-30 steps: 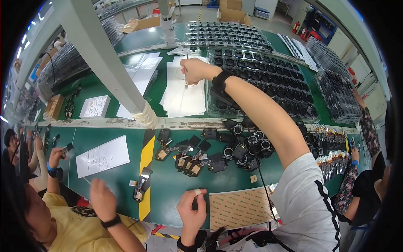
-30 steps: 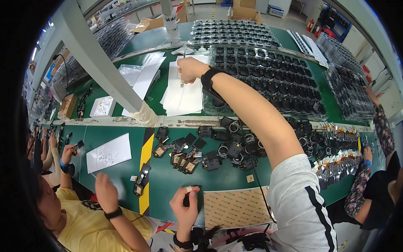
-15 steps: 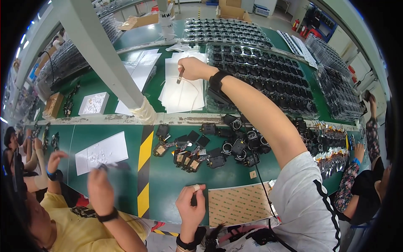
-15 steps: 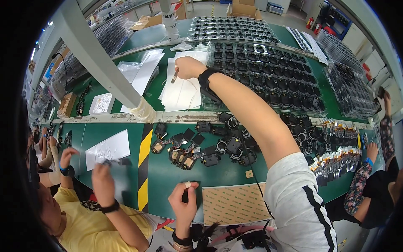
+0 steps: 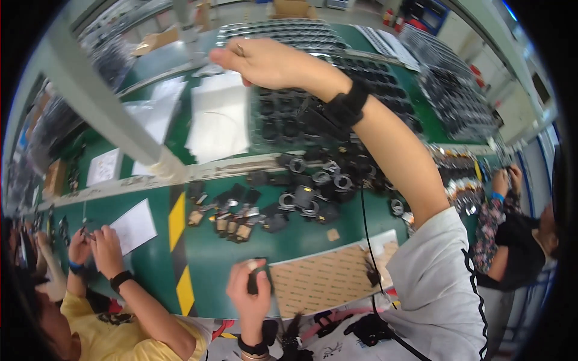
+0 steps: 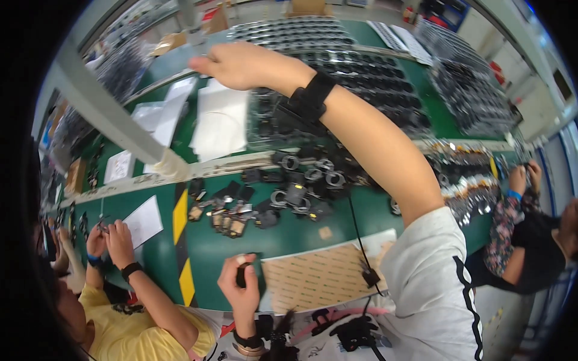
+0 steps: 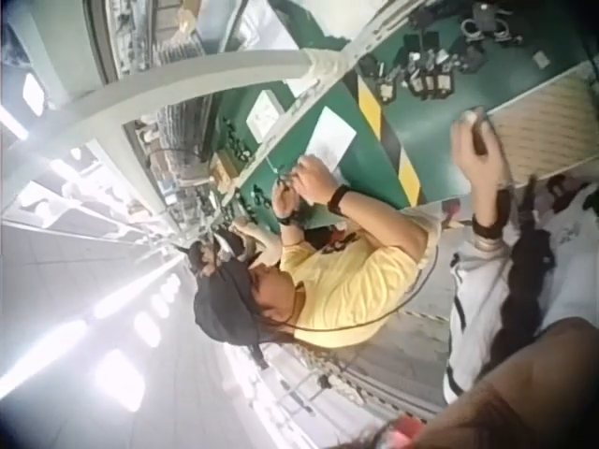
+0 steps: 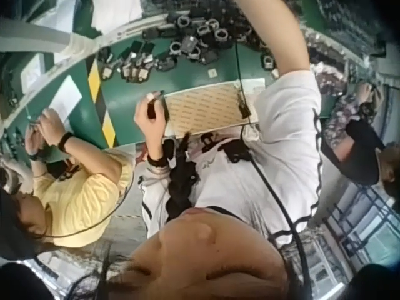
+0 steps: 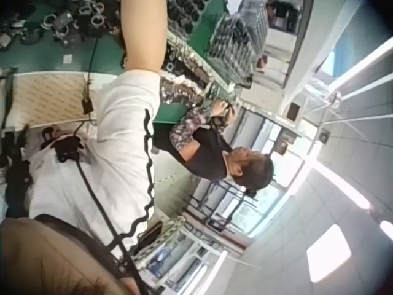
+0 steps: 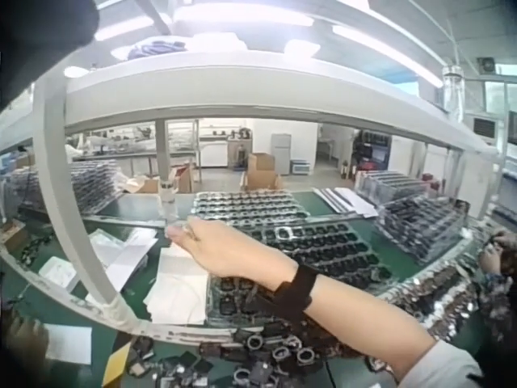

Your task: The person uses tweezers to peel adhesive squares from a sheet and applies them to electronic components, including a circuit board and a battery. They then press the components together and fit them into a black plastic housing before setting the assembly aside.

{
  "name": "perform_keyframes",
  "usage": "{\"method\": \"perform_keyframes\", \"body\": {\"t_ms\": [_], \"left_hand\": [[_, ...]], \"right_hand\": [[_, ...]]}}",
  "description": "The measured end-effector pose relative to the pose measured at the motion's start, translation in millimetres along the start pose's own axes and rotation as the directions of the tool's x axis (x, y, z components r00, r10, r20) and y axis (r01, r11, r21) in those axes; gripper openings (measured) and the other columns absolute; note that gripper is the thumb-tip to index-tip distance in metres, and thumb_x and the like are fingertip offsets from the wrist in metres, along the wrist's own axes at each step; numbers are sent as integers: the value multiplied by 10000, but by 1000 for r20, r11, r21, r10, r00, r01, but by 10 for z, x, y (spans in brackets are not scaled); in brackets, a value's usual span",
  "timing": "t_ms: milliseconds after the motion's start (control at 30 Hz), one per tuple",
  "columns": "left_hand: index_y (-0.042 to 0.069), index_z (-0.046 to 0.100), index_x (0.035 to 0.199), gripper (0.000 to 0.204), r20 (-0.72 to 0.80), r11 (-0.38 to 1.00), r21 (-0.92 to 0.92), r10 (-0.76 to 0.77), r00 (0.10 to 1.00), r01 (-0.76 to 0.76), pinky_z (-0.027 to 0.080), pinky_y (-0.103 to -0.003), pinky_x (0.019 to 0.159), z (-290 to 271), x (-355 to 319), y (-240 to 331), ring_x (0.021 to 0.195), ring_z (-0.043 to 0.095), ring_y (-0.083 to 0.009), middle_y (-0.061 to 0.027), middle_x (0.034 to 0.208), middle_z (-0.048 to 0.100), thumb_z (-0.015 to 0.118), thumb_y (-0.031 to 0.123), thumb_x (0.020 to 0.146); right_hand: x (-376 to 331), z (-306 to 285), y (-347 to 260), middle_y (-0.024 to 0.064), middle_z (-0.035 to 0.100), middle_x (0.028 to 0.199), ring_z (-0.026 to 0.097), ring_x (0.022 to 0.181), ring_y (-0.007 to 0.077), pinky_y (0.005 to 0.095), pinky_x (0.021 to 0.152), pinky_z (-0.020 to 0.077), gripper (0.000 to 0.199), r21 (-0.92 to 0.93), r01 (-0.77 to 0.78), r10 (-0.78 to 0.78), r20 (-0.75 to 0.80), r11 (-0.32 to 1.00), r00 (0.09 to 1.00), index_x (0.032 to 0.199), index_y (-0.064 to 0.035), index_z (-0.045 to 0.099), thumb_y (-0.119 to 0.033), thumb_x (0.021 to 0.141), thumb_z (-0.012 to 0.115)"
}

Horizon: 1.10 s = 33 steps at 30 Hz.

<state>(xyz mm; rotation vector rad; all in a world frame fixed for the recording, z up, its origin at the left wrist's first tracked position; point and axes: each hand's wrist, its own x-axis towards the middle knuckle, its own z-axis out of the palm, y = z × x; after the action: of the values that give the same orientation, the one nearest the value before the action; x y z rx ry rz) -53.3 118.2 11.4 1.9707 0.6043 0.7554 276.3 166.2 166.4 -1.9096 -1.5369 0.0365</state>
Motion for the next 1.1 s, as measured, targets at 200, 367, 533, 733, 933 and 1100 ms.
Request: {"method": "perform_keyframes", "body": {"t_ms": [200, 367, 533, 733, 933, 1100], "left_hand": [[28, 592, 952, 355, 478, 906, 225, 217, 851, -358, 376, -388, 821, 120, -79, 480, 930, 468, -311, -104, 1028, 576, 642, 145, 620], [48, 576, 1043, 461, 625, 868, 340, 78, 777, -361, 309, -399, 900, 254, -203, 581, 1036, 407, -313, -81, 1174, 506, 676, 186, 614], [55, 505, 1152, 499, 627, 808, 405, 95, 773, -428, 285, -418, 918, 529, -189, 650, 1114, 385, -317, -87, 1240, 448, 642, 141, 681], [7, 519, 1064, 397, 650, 848, 329, 115, 751, -415, 321, -417, 900, 720, -210, 880, 1086, 411, -326, -144, 1188, 462, 630, 82, 690], [-19, 529, 1013, 341, 666, 954, 125, 122, 736, -271, 389, -388, 860, 912, -148, 1064, 992, 469, -357, -169, 1106, 508, 600, -34, 680], [-14, 525, 1022, 339, 574, 854, 257, 241, 782, -452, 410, -388, 832, 896, 402, 1114, 966, 487, -364, -173, 1065, 526, 571, -59, 689]], "right_hand": [[-1576, -1088, -683, 98, 590, 697, 581, 644, 216, 306, 589, 446, 189, -86, 75, -81, -64, 993, 995, 849, -17, 573, -194, 790, 599], [-2912, -955, -960, 80, 616, 751, 597, 656, 239, 316, 588, 469, 117, 19, -262, 262, 38, 965, 964, 825, -29, 568, -90, 752, 636], [-3943, -110, -915, 117, 541, 756, 537, 692, 318, 372, 567, 431, 269, -21, -530, 530, -16, 848, 848, 854, -34, 487, -93, 689, 691], [-4058, 330, -827, 135, 495, 826, 447, 809, 340, 403, 684, 386, 382, 46, -593, 587, -218, 804, 780, 870, -36, 436, -32, 610, 717], [-4046, 258, -798, 133, 465, 816, 431, 821, 324, 386, 696, 370, 326, 83, -649, 654, -145, 756, 743, 876, -40, 441, 43, 633, 640], [-3889, 289, -769, 139, 462, 809, 426, 819, 327, 381, 700, 364, 303, 34, -641, 636, -184, 766, 750, 859, -30, 449, 40, 628, 632]]}}
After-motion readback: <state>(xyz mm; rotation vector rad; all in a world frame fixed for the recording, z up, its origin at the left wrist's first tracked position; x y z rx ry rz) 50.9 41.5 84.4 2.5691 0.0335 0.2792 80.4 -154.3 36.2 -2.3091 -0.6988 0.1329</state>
